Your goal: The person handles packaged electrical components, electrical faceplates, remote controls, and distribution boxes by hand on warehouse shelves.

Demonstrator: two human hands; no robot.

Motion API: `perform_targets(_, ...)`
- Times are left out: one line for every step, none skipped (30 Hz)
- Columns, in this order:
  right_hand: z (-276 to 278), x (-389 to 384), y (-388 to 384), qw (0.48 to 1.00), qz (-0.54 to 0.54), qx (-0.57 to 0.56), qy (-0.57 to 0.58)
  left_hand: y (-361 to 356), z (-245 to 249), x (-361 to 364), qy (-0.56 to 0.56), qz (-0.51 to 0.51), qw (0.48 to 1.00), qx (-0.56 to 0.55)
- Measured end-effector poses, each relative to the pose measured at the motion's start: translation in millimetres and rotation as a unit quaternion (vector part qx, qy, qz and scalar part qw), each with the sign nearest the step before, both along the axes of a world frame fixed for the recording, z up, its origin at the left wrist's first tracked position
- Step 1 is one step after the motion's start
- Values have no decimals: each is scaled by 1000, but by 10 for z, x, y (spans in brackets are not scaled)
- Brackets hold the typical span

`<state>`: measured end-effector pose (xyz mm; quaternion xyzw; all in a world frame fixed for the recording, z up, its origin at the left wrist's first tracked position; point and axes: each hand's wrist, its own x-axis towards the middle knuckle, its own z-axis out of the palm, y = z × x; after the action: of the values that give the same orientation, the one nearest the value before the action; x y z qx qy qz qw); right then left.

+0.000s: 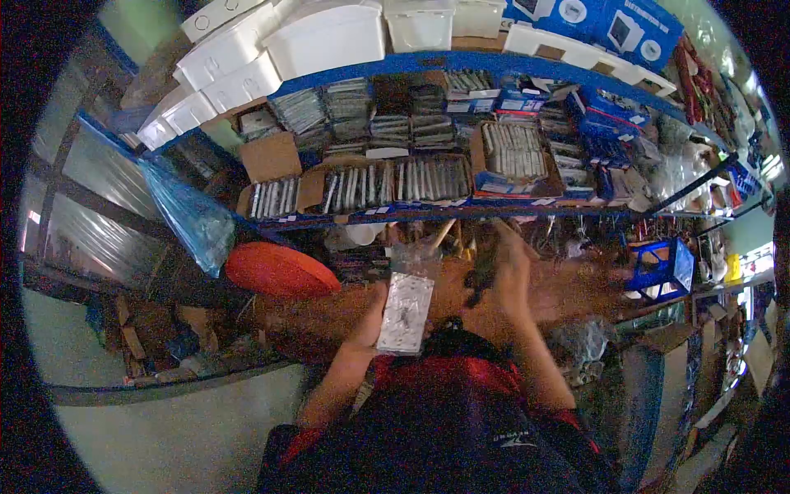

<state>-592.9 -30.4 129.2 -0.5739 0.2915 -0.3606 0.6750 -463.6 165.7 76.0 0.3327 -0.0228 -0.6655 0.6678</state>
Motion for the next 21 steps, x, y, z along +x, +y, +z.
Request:
perform_targets(27, 86, 180, 998, 21, -54, 30, -80, 8, -48, -11, 13, 1000, 8)
perform_targets(54, 172, 360, 992, 39, -109, 57, -155, 101, -102, -7, 17, 999, -39)
perform_targets(148, 236, 532, 964, 53, -239, 107, -238, 147, -170, 3, 81, 997, -21)
perform_targets(94, 235, 675, 920, 89, -339, 175, -321, 181, -236, 12, 145, 989, -3)
perform_targets(18, 202, 783, 860, 124, -434, 240, -373, 216, -264, 19, 209, 978, 14)
perform_targets(-29, 151, 807, 862, 160, -433, 208, -378, 256, -223, 17, 228, 974, 4)
perform_targets(-75, 101, 807, 859, 178, -434, 205, -382, 248, -202, -21, 226, 974, 19)
perform_targets(-123, 39, 804, 856, 197, -433, 201, -371, 223, -189, -59, 224, 972, 36)
perform_targets(-139, -23, 797, 853, 217, -431, 198, -364, 220, -189, -96, 224, 968, 54)
perform_targets(-132, -91, 792, 849, 224, -434, 200, -384, 279, -217, -126, 219, 964, 77)
perform_targets(-94, -157, 788, 846, 231, -436, 202, -370, 267, -221, -129, 210, 963, 108)
perform_targets(-58, -213, 771, 843, 237, -439, 204, -367, 246, -217, -133, 200, 961, 138)
perform_targets(-44, -272, 757, 830, 248, -456, 202, -373, 242, -216, -138, 188, 958, 167)
perform_targets(-40, -338, 749, 818, 259, -472, 201, -400, 253, -224, -144, 196, 960, 138)
perform_targets(-32, -402, 734, 805, 270, -488, 201, -448, 291, -243, -151, 203, 961, 109)
perform_targets(-11, -457, 716, 808, 263, -487, 202, -477, 331, -259, -157, 211, 962, 80)
perform_targets(13, -501, 692, 810, 256, -486, 203, -477, 377, -259, -157, 199, 964, 78)
perform_targets(23, -542, 659, 812, 249, -487, 203, -469, 429, -248, -158, 188, 966, 76)
perform_targets(-67, -573, 612, 842, 202, -463, 189, -459, 453, -240, -158, 179, 968, 74)
perform_targets(-229, -584, 552, 869, 155, -438, 173, -464, 442, -232, -147, 188, 965, 108)
perform_targets(-245, -565, 517, 892, 107, -410, 155, -457, 423, -218, -156, 188, 964, 102)
